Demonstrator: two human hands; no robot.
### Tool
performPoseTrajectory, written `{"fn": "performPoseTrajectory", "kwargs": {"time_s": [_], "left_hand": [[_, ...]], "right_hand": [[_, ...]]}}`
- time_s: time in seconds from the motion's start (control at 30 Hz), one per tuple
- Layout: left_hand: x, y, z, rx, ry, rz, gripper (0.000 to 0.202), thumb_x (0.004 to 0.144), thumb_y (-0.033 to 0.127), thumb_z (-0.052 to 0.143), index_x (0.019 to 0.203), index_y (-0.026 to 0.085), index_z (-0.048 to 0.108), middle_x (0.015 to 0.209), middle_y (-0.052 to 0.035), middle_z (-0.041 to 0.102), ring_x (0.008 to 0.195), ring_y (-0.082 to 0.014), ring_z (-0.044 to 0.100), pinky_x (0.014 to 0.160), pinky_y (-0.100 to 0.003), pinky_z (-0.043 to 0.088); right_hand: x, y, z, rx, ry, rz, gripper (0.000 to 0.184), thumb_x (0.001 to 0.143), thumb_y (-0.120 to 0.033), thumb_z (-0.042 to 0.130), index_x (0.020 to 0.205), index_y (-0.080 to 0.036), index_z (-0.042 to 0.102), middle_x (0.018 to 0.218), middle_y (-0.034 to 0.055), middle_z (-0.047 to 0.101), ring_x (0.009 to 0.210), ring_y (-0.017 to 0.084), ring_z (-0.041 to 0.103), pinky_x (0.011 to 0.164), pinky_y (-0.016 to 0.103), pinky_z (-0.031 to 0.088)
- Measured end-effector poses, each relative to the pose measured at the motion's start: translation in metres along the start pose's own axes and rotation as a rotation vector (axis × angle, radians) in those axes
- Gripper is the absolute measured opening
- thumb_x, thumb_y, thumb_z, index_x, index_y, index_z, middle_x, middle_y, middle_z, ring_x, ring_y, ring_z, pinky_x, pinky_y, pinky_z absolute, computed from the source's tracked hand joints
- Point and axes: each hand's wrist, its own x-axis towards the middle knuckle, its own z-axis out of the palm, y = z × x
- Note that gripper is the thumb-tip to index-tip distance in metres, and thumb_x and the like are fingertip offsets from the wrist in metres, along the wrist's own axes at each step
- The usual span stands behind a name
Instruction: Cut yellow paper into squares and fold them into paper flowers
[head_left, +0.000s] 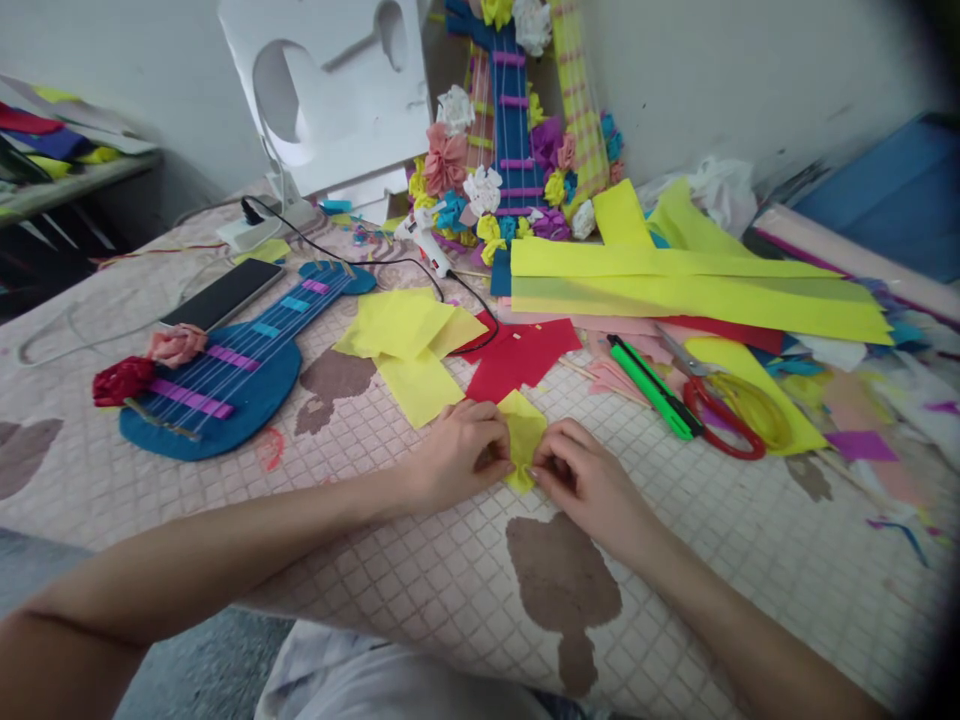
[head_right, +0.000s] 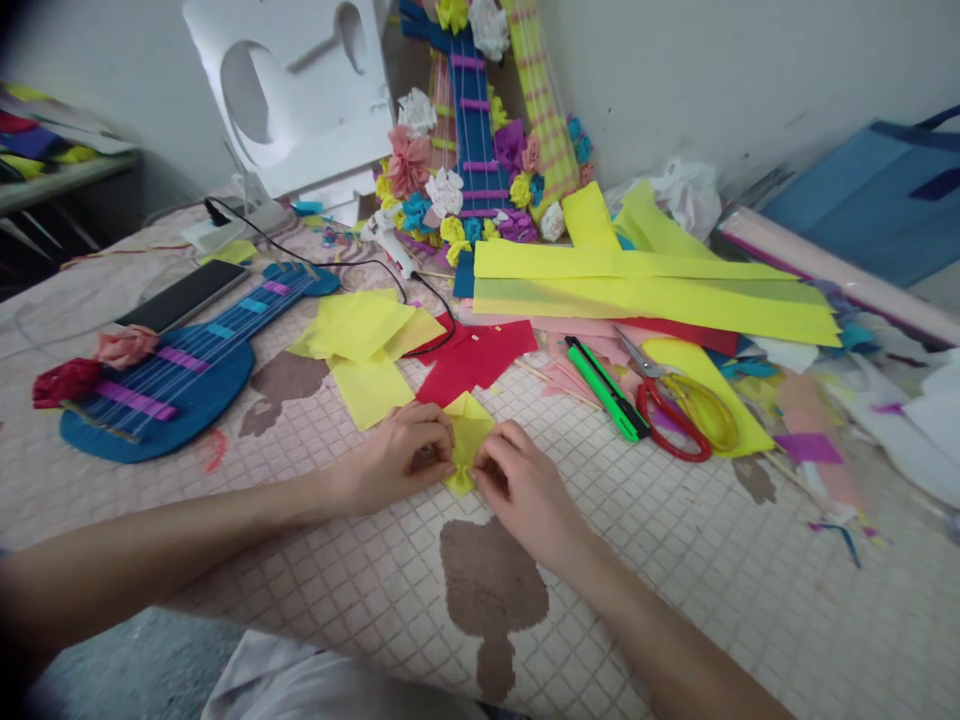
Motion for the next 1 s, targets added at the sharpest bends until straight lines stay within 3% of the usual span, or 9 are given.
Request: {"fn": "performPoseTrajectory", "kwargs": {"time_s": [0.5,0.67,1.0], "left_hand": [[-0.004,0.0061,0.0066,0.114,0.058,-0.005,0.008,0.08,0.019,0.053,0.073,0.016,0.054,0.085,-0.0037,0.055,0.085,-0.0181,0.049,0.075,-0.031,0.037],[-0.0046,0.0074,0.0062,0.095,0.061,-0.011,0.004,0.08,0.019,0.054,0.077,0.017,0.054,0.085,-0.0037,0.055,0.086,-0.0187,0.049,0.076,-0.032,0.037],[-0.0059,0.008,0.0042,0.066,0.051,-0.003,0.006,0.083,0.02,0.053,0.079,0.017,0.057,0.089,-0.004,0.056,0.088,-0.0192,0.049,0.082,-0.034,0.037]], "right_hand": [[0.0005,-0.0017,0.0069,-0.082,0.046,0.026,0.013,0.079,-0.01,0.051,0.075,-0.022,0.046,0.082,0.0015,0.048,0.072,0.015,0.052,0.062,0.027,0.044],[-0.001,-0.0022,0.0087,-0.087,0.097,0.028,0.014,0.078,-0.01,0.051,0.085,-0.022,0.047,0.087,0.0021,0.048,0.067,0.014,0.052,0.058,0.027,0.044],[-0.0013,-0.0044,0.0073,-0.078,0.022,0.021,0.012,0.083,-0.009,0.047,0.083,-0.022,0.05,0.091,0.0037,0.048,0.076,0.016,0.054,0.066,0.029,0.047]]}}
